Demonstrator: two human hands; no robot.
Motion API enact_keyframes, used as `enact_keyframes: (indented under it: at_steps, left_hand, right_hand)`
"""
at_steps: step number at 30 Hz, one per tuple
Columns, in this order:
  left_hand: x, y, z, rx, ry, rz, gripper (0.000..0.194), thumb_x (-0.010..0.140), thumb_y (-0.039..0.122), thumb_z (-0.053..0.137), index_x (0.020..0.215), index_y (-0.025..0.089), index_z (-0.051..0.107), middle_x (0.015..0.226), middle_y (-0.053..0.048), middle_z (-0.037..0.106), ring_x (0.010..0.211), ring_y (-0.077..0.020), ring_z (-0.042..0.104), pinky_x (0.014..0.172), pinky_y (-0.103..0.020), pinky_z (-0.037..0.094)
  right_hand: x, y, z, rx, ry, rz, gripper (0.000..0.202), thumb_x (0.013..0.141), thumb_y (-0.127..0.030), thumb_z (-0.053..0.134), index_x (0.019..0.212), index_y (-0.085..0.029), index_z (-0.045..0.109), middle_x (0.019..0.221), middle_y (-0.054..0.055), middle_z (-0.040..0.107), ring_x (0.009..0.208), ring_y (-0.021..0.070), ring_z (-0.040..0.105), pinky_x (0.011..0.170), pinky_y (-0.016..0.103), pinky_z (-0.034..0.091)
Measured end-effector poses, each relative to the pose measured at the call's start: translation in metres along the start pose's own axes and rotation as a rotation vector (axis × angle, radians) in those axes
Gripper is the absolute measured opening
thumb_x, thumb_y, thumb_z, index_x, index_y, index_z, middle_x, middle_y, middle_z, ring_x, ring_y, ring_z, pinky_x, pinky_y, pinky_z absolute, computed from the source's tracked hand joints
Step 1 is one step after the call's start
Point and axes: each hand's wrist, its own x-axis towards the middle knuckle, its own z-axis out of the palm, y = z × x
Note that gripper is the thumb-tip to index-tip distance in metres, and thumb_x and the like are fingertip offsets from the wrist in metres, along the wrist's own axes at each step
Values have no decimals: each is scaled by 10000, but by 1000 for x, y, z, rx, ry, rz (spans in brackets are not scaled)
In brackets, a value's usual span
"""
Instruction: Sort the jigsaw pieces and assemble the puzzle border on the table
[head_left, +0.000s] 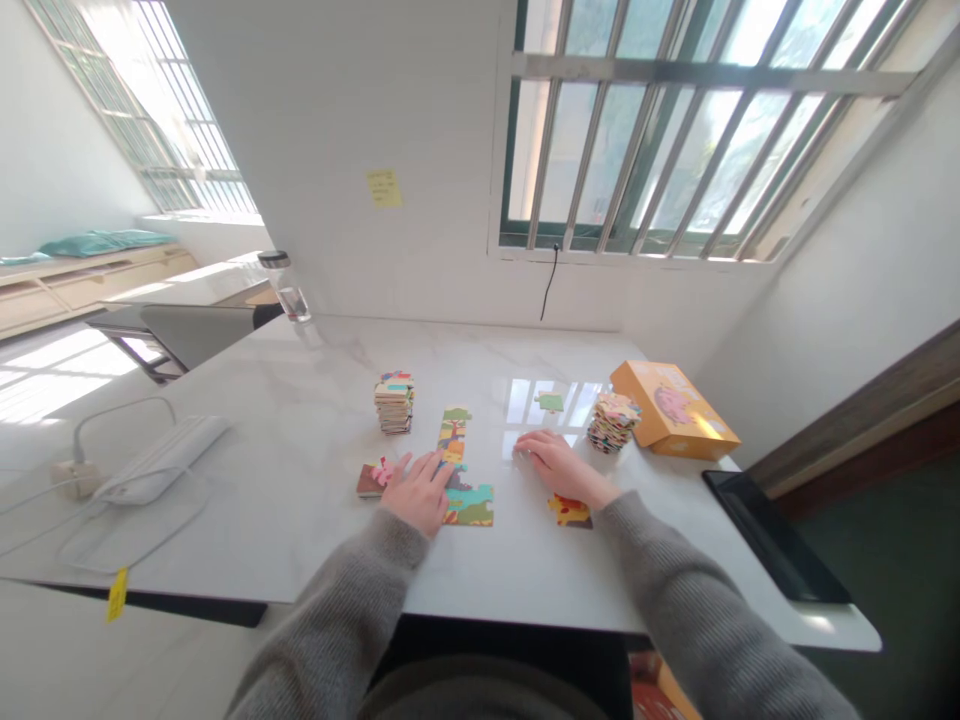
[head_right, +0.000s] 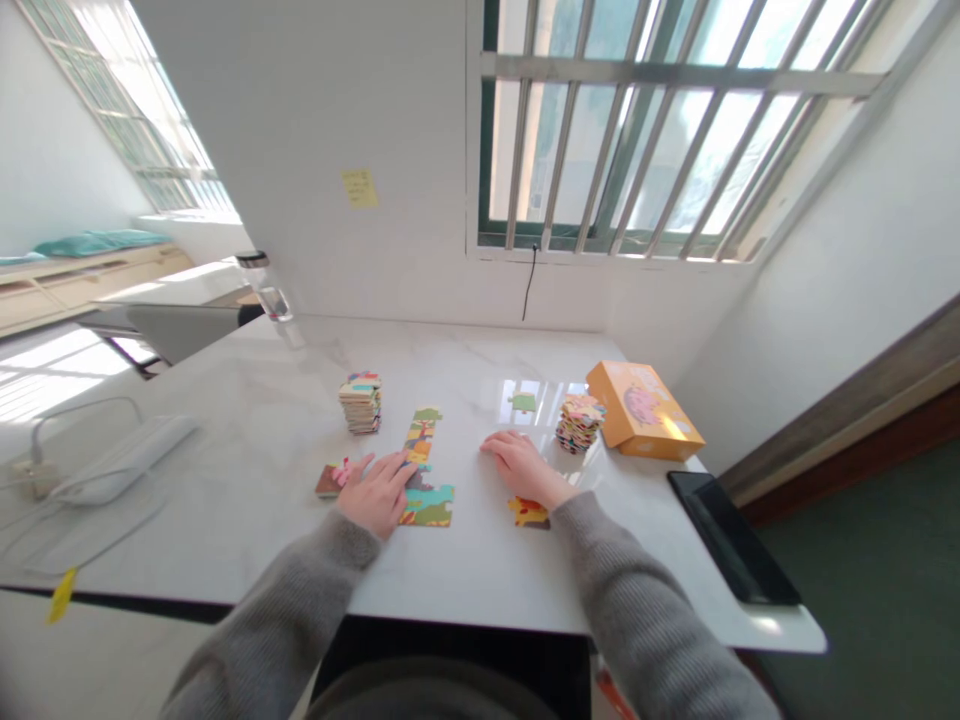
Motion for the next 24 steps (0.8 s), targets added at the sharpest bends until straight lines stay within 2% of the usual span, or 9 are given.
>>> enact_keyframes:
  at_steps: [6, 9, 11, 13, 17, 20, 24]
  left_hand:
    - [-2, 8, -7, -12, 40, 10, 358, 842, 150, 516, 1169, 237, 632, 1342, -104, 631, 1260, -255, 550, 1161, -521, 255]
    - [-3, 11, -19, -56, 70, 70, 330, 840, 187, 535, 1148, 233, 645, 1321, -91, 646, 1251, -266, 556, 1163, -519, 255]
    - [3, 2, -33, -91, 97, 113, 330, 850, 205, 529, 1157, 245, 642, 1309, -65, 656, 1235, -254, 567, 1146, -485, 295]
    - [16, -18, -49, -111, 134, 133, 324, 867, 221, 514, 1164, 249, 638, 1294, -52, 664, 1222, -238, 574, 1112, -438, 348]
    - [59, -81, -79, -95, 195, 42, 290, 852, 236, 519, 1109, 223, 655, 1299, -77, 655, 1244, -257, 550, 1091, -442, 370]
    - [88, -123, -87, -83, 98, 13, 354, 826, 275, 563, 1168, 216, 632, 1380, -92, 595, 1294, -287, 496, 1076, -476, 381]
    - [113, -151, -84, -95, -62, 16, 319, 806, 323, 606, 1106, 226, 653, 1336, -83, 621, 1281, -303, 497, 1075, -499, 368]
  right_hand:
    - [2, 1, 7, 9, 30, 20, 332, 925, -112, 421, 1124, -213, 667, 1191, 99, 666, 1165, 241, 560, 1047, 445, 416]
    - [-1, 0, 7, -13, 33, 13, 346, 900, -97, 435, 1126, -219, 667, 1213, 97, 654, 1176, 245, 554, 1060, 453, 400]
    - [-3, -1, 8, -29, 33, 17, 356, 891, -93, 438, 1128, -226, 669, 1224, 99, 649, 1181, 245, 552, 1060, 450, 398]
    - [-4, -2, 9, -35, 31, 20, 365, 882, -89, 444, 1131, -230, 671, 1229, 103, 646, 1184, 247, 551, 1049, 442, 406]
    - [-3, 0, 13, -50, 46, 15, 383, 857, -77, 456, 1128, -240, 672, 1214, 100, 642, 1178, 254, 552, 1026, 448, 415]
    - [-2, 1, 14, -56, 45, 12, 391, 855, -72, 453, 1136, -239, 667, 1203, 102, 640, 1174, 257, 546, 1018, 451, 412]
    - [-2, -2, 11, -68, 34, 15, 377, 868, -102, 465, 1149, -253, 665, 1205, 101, 634, 1166, 259, 545, 1007, 453, 418]
